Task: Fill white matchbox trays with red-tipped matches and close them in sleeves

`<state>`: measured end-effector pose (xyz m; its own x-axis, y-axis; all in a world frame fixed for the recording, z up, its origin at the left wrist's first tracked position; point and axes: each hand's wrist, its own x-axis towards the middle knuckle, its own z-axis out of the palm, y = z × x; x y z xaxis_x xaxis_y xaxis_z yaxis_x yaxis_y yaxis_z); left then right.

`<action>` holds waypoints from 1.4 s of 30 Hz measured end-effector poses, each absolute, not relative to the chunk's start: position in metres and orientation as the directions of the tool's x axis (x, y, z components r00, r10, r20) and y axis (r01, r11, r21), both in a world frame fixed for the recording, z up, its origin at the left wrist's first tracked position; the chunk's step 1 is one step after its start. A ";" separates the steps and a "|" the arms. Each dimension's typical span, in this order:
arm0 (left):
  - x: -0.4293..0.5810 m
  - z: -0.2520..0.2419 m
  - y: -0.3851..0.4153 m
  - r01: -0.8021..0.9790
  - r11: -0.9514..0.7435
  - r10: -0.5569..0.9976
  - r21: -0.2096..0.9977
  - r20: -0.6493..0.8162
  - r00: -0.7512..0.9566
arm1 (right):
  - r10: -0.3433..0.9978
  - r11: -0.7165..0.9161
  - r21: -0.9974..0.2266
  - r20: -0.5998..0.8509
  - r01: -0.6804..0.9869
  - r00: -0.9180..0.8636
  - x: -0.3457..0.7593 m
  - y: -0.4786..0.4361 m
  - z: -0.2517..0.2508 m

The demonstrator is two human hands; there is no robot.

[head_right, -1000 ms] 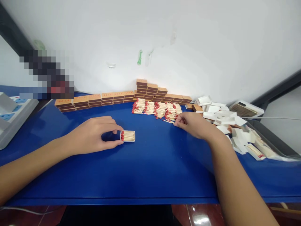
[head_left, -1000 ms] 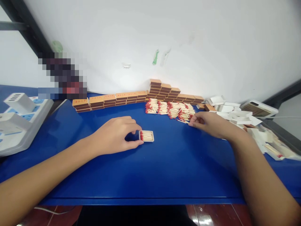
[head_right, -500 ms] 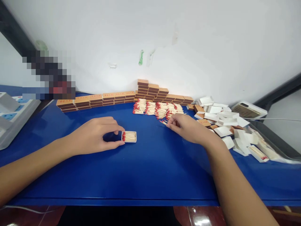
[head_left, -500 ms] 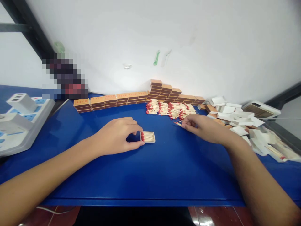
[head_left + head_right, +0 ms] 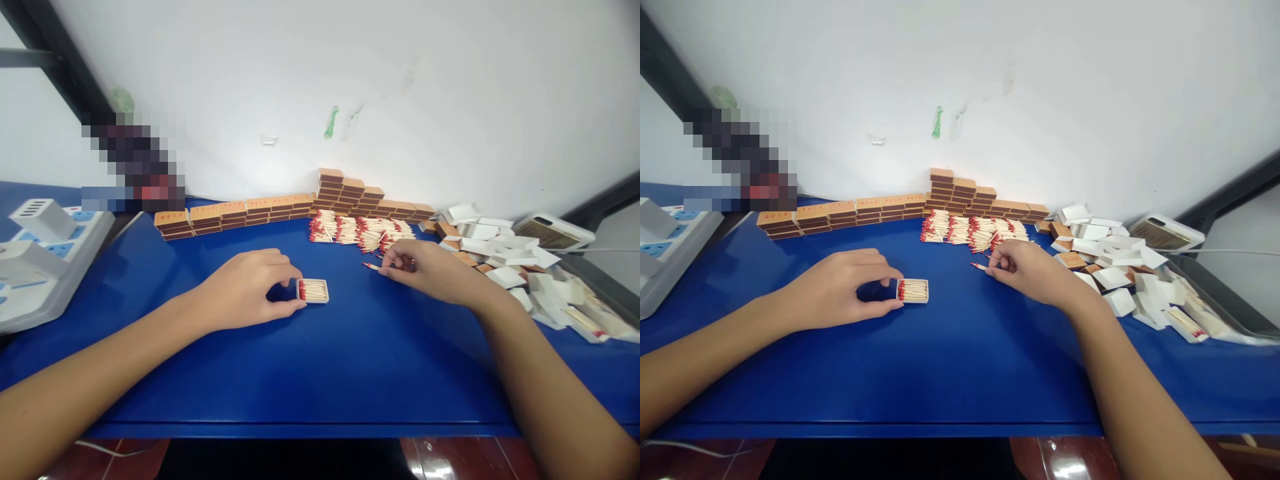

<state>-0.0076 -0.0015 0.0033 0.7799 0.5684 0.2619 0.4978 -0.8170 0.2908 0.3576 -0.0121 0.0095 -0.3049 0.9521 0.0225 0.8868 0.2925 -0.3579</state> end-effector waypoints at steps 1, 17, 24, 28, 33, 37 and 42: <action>-0.008 0.003 -0.001 0.501 -0.815 0.571 0.291 0.260 0.779 | 0.952 0.293 -0.360 0.028 0.886 -0.303 0.356 -0.012 0.010; -0.007 0.005 -0.002 0.504 -0.813 0.573 0.292 0.248 0.781 | 0.951 0.293 -0.372 0.019 0.881 -0.309 0.355 -0.008 0.003; -0.007 0.004 -0.001 0.508 -0.813 0.575 0.284 0.256 0.777 | 0.949 0.302 -0.380 0.035 0.874 -0.312 0.354 -0.011 0.004; -0.005 0.004 -0.002 0.509 -0.813 0.576 0.285 0.261 0.774 | 0.927 0.363 -0.421 0.076 0.831 -0.367 0.334 -0.020 0.009; -0.002 0.003 -0.004 0.504 -0.817 0.573 0.280 0.285 0.769 | 0.846 0.524 -0.402 0.142 0.751 -0.514 0.291 -0.037 0.009; 0.000 0.002 -0.004 0.501 -0.818 0.570 0.282 0.286 0.770 | 0.798 0.600 -0.321 0.183 0.733 -0.574 0.274 -0.044 0.003; 0.001 0.002 -0.004 0.499 -0.815 0.572 0.296 0.270 0.774 | 0.766 0.643 -0.250 0.228 0.724 -0.601 0.272 -0.044 -0.002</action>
